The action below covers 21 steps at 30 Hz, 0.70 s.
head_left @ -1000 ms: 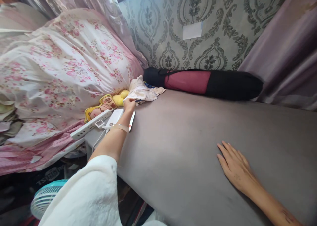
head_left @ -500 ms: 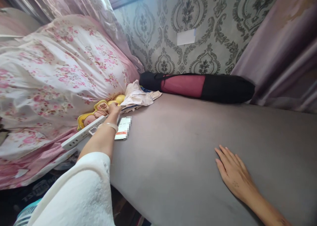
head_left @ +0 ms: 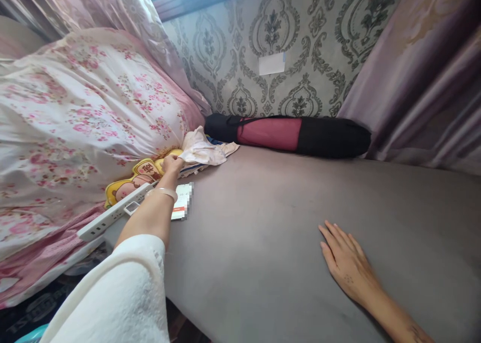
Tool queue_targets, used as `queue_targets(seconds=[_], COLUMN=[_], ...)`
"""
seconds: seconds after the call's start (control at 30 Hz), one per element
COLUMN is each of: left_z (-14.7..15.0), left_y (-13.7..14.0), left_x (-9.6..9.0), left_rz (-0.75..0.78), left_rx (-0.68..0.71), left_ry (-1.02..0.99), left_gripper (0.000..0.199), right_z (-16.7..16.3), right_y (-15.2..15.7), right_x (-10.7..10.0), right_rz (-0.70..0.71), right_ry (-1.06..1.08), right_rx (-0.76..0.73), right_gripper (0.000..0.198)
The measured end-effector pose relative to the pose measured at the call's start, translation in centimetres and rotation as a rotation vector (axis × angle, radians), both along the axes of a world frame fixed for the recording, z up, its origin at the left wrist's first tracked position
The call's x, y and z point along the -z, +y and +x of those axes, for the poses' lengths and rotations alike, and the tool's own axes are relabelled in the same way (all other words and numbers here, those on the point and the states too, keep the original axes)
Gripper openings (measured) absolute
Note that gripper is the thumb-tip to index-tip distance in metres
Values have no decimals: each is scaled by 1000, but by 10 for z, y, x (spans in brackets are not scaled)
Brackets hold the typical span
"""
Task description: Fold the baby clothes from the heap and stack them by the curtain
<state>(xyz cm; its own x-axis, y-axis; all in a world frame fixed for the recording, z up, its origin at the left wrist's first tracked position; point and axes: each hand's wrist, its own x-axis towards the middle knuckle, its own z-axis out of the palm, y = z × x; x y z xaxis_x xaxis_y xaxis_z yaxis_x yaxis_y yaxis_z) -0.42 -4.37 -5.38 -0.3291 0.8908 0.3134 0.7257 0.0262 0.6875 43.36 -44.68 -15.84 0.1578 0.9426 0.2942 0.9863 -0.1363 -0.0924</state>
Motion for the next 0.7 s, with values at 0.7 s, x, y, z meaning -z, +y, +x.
queue_targets(seconds=[0.7], left_z=[138], left_y=[-30], left_x=[-52], left_rz=[472], left_rx=[376], left_ry=[-563], left_gripper=[5], right_z=[-2], right_y=[0], right_x=[-3], right_rz=[9], right_ry=[28], right_rx=[-5], right_gripper=[56])
